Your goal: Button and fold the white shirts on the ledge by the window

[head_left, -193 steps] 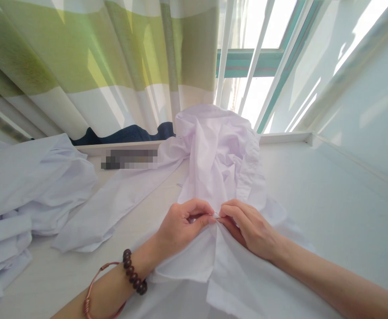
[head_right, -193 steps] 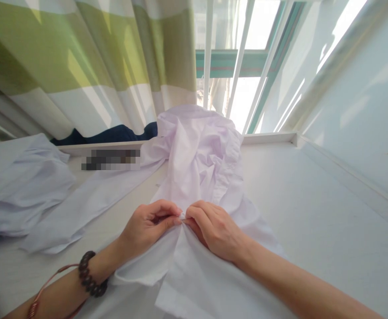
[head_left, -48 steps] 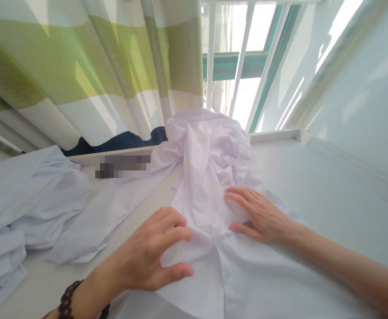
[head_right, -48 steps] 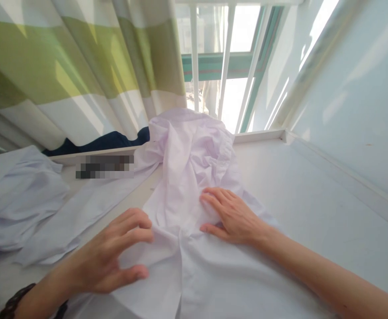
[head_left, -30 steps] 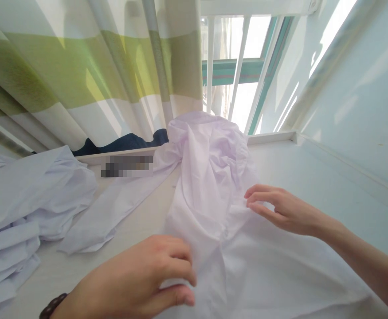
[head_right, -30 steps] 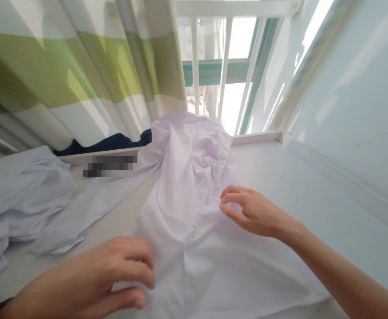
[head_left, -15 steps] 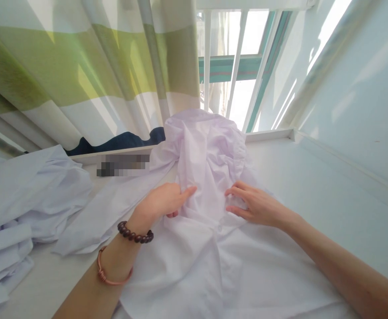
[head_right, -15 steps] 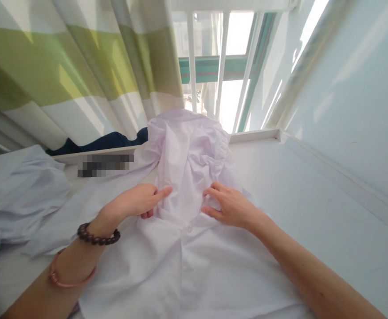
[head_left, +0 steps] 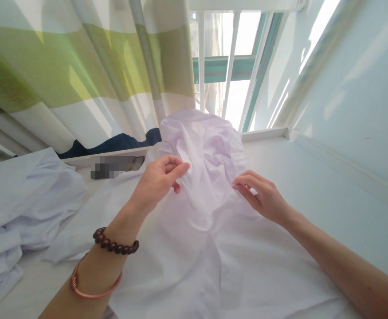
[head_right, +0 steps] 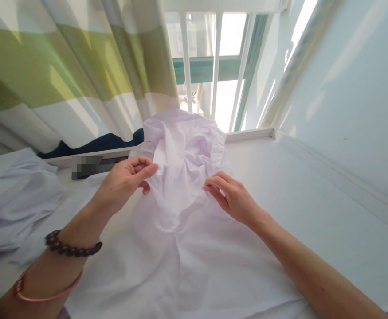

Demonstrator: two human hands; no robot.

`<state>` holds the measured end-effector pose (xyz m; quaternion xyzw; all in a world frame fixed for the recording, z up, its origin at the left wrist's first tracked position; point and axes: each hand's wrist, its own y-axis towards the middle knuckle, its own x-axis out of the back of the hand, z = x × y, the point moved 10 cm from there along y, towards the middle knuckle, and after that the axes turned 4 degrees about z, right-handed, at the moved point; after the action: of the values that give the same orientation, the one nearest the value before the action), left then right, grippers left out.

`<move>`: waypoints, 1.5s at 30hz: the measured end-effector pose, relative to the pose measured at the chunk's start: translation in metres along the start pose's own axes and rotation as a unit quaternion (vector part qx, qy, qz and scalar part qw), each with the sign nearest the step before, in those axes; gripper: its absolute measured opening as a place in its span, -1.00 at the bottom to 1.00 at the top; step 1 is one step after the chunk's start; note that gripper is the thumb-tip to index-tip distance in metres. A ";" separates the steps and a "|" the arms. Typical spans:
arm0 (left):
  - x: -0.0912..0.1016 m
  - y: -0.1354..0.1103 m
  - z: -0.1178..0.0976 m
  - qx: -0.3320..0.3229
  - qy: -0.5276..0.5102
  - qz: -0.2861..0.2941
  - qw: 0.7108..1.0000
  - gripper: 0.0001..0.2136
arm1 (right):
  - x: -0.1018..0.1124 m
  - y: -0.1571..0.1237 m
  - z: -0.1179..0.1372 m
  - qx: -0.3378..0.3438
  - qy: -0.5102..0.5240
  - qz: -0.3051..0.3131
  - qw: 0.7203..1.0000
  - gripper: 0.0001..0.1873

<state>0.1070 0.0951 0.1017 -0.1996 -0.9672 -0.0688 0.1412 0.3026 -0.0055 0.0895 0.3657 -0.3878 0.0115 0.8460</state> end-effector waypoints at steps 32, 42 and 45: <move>-0.102 -0.014 0.065 -0.012 -0.036 0.169 0.985 -0.70 | -0.058 -0.010 -0.017 -0.063 0.045 0.152 0.985 -0.81; -0.095 -0.028 0.027 -0.251 0.275 0.060 0.926 -0.83 | -0.060 -0.011 -0.012 -0.050 0.051 0.172 0.982 -0.80; -0.095 -0.038 0.008 -0.335 0.327 0.037 0.883 -0.95 | -0.060 -0.012 -0.011 -0.053 0.053 0.178 0.981 -0.78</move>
<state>0.1731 0.0270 0.0624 -0.2373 -0.7773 -0.4449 0.3762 0.2714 0.0084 0.0378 0.2448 -0.4013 0.1606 0.8679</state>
